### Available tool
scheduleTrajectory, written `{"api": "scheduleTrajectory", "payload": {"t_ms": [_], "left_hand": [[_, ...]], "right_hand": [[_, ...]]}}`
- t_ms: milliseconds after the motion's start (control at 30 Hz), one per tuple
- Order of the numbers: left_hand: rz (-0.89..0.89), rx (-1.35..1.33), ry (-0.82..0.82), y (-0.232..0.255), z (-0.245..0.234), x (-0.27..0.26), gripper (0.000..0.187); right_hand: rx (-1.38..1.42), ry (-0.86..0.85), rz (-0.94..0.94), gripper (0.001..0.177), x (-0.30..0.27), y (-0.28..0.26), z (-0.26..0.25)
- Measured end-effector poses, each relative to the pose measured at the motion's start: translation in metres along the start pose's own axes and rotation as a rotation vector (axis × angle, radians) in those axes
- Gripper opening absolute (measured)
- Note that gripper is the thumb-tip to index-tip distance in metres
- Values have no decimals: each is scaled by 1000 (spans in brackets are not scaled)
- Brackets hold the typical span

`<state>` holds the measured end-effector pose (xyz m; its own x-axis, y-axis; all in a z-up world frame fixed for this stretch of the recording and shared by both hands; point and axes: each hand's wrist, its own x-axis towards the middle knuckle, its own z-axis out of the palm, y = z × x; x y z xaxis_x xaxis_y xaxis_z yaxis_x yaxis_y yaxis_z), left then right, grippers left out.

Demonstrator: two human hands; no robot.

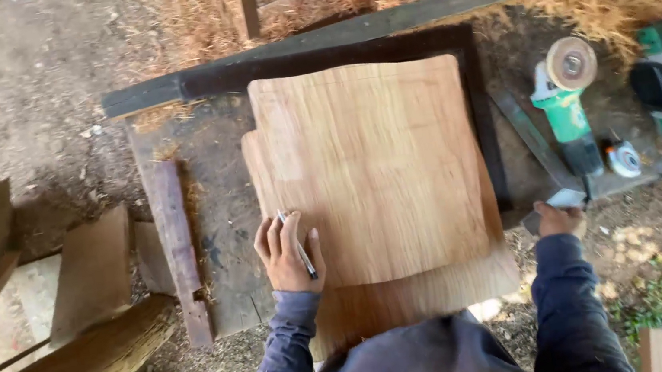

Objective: The person uses a metal ruler and a pencil to draw straight lines on a large, irregularly shaped wooden board. They reposition the ruler multiple times to mark different sections of the board, creating a rectangular outline on the surface.

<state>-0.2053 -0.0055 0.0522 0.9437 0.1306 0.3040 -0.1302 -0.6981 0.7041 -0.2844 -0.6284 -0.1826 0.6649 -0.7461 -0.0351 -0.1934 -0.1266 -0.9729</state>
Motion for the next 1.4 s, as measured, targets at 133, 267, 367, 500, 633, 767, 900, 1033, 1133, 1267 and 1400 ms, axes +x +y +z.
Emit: {"api": "scheduleTrajectory", "payload": {"t_ms": [133,267,367,500,633,767,900,1033,1133,1267,1400], "left_hand": [[14,-22,12,-5,5,-5,41],[14,-10,44,-6,4,-7,41],[14,-34,74,-6,0,-9,39],[-2,-143,128,-12,0,-11,35],[-71,-176,146,-12,1,-9,33],[-209,-244,197,-11,14,13,29],[-264,-376,326,-25,39,59,27],[-261,-467,360,-47,63,114,27],[-271,-539,342,-51,78,136,28],[-153,-315,293,-52,78,137,33],[-63,-267,307,-27,65,146,40]], "right_hand": [[-309,184,269,36,-25,-63,19],[78,307,475,32,-46,-105,44],[237,395,453,31,-71,-132,54],[268,397,190,32,-102,-166,63],[164,238,-42,27,-130,-238,110],[-35,-251,21,23,-134,-281,184],[112,-514,28,21,-110,-241,264],[218,-564,41,24,-95,-208,322],[175,-583,108,27,-90,-193,336],[102,-585,177,43,-98,-179,343],[141,-473,346,92,-107,-151,349]]}}
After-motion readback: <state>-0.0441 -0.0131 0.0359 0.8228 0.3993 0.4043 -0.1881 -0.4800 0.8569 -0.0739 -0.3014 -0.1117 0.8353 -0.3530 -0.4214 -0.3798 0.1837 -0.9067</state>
